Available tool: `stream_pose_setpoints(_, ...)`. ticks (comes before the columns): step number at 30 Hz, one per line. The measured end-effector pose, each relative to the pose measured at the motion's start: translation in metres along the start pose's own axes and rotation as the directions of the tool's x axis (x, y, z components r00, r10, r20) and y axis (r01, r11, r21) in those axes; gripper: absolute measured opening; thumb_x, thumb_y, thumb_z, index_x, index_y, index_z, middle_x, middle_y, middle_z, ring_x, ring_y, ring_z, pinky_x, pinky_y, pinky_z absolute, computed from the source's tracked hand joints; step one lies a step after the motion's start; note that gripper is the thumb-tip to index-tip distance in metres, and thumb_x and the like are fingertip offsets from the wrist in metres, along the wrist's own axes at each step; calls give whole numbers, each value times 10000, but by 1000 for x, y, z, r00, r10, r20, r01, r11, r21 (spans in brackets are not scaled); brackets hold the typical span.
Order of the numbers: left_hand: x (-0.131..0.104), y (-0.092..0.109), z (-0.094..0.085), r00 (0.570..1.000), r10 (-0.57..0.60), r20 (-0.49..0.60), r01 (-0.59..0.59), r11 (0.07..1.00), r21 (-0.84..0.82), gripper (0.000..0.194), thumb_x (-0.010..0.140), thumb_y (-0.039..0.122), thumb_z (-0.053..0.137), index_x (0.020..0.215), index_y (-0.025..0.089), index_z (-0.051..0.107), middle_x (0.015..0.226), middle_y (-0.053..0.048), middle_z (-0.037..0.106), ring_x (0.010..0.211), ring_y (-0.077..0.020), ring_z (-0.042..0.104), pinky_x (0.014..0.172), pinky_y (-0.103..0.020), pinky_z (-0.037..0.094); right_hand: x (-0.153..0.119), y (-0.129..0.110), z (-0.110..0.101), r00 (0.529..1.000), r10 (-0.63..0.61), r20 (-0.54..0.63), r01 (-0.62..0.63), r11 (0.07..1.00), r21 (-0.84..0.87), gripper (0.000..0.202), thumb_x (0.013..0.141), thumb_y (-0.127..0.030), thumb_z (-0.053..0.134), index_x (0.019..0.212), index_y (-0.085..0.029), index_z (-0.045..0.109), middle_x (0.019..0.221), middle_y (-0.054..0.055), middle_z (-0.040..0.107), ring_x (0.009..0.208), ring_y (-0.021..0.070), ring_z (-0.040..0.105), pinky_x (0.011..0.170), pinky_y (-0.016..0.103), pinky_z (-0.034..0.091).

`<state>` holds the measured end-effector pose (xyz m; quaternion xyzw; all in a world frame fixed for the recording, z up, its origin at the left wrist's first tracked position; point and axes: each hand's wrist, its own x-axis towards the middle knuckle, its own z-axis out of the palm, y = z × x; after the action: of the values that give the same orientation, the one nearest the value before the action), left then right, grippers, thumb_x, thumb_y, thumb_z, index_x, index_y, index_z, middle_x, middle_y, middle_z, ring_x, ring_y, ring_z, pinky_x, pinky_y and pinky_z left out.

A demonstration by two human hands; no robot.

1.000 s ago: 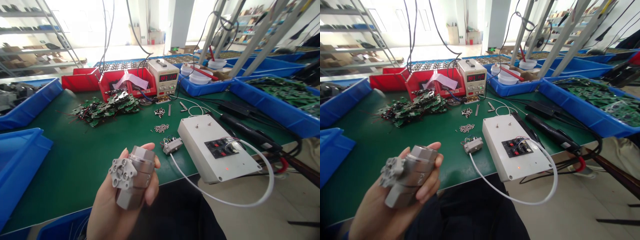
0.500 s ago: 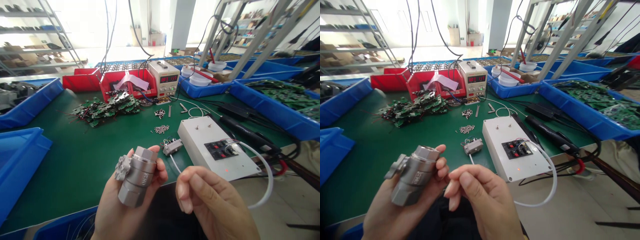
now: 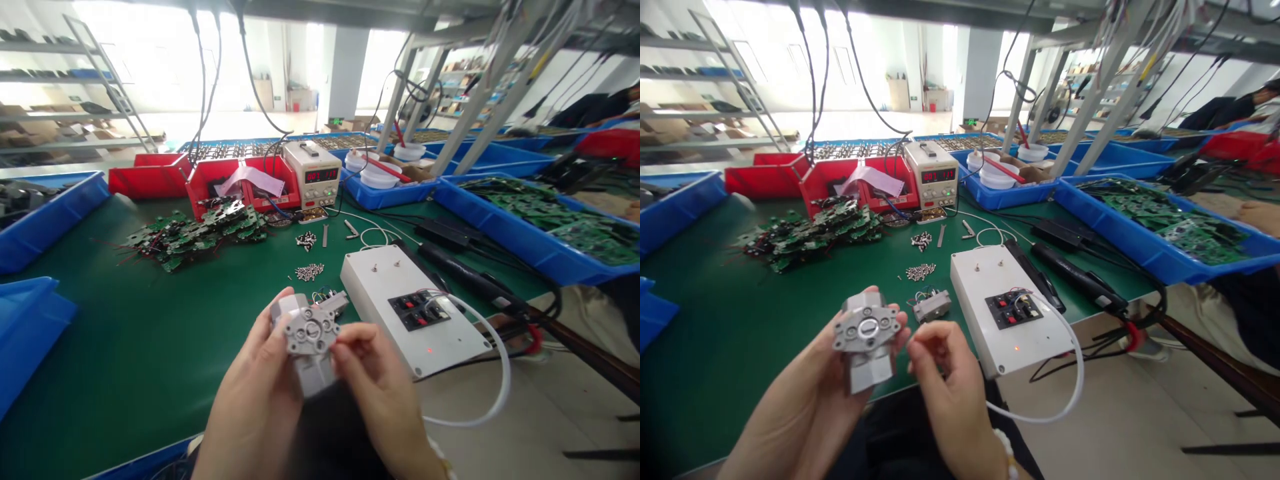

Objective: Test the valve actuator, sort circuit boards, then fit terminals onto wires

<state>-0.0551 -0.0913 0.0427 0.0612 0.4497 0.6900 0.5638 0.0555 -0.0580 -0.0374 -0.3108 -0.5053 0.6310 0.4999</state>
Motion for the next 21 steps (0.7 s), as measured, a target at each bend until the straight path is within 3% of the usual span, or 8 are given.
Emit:
stream_pose_setpoints(3, -1, -7, 9, 992, 108, 71, -121, 969, 217, 579, 683, 238, 800, 1213, 271, 568, 946, -26, 725, 809, -197, 703, 694, -261, 573, 0, 11, 1, 995, -14, 98, 24, 995, -101, 570, 839, -348, 712, 1349, -266, 472, 1298, 84, 548, 1150, 233, 518, 1005, 367, 407)
stream_pose_setpoints(5, -3, -13, 17, 977, 189, 94, -211, 890, 404, 485, 633, 236, 829, 1073, 269, 627, 870, -1, 709, 752, -181, 688, 671, -245, 556, -1, 13, 1, 980, 10, 200, -9, 1000, -9, 608, 808, -477, 708, 1337, -251, 511, 1284, 99, 570, 1218, 273, 486, 1060, 414, 370)
stream_pose_setpoints(8, -5, -21, 25, 911, 377, 169, -395, 675, 623, 371, 570, 211, 851, 891, 269, 675, 915, -5, 669, 812, -195, 654, 695, -251, 531, -2, 11, 0, 970, 49, 237, -112, 959, 260, 607, 765, -650, 641, 1217, -247, 615, 1101, 90, 656, 1124, 280, 552, 1008, 414, 425)
stream_pose_setpoints(11, -4, -24, 22, 832, 444, 333, -536, 489, 688, 424, 520, 259, 883, 904, 292, 706, 1022, -20, 638, 909, -226, 624, 754, -268, 507, -3, 4, -4, 986, 59, 158, -133, 847, 515, 513, 767, -646, 651, 1101, -257, 675, 1046, 69, 663, 1025, 246, 584, 914, 362, 483)
stream_pose_setpoints(14, 3, -16, 13, 779, 443, 443, -601, 329, 728, 244, 691, 356, 769, 919, 294, 709, 1004, -24, 657, 884, -224, 620, 763, -270, 473, -4, -2, -10, 979, 70, 191, -179, 743, 645, 476, 784, -624, 653, 1044, -228, 701, 895, 52, 660, 708, 147, 582, 652, 242, 510)
stream_pose_setpoints(17, 19, -5, 12, 722, 534, 440, -569, 98, 816, 179, 859, 393, 552, 895, 270, 677, 943, -37, 664, 839, -230, 603, 736, -290, 427, -4, -2, -16, 964, 74, 257, -231, 717, 658, 512, 826, -649, 579, 1071, -215, 697, 872, 56, 658, 514, 67, 455, 488, 177, 420)
stream_pose_setpoints(19, 35, -3, 14, 766, 510, 391, -446, -17, 895, 225, 837, 433, 569, 928, 243, 649, 909, -55, 653, 766, -247, 599, 668, -310, 399, -3, -1, -19, 962, 59, 266, -221, 739, 636, 517, 832, -660, 559, 1116, -245, 678, 979, 78, 665, 504, 57, 434, 467, 174, 399)
stream_pose_setpoints(21, 52, -8, 16, 841, 402, 363, -372, -57, 926, 314, 717, 433, 704, 928, 211, 636, 841, -66, 641, 688, -259, 597, 612, -312, 375, -3, -1, -22, 961, 40, 274, -207, 760, 616, 511, 819, -650, 586, 1182, -293, 634, 1022, 77, 661, 494, 55, 427, 458, 179, 389)
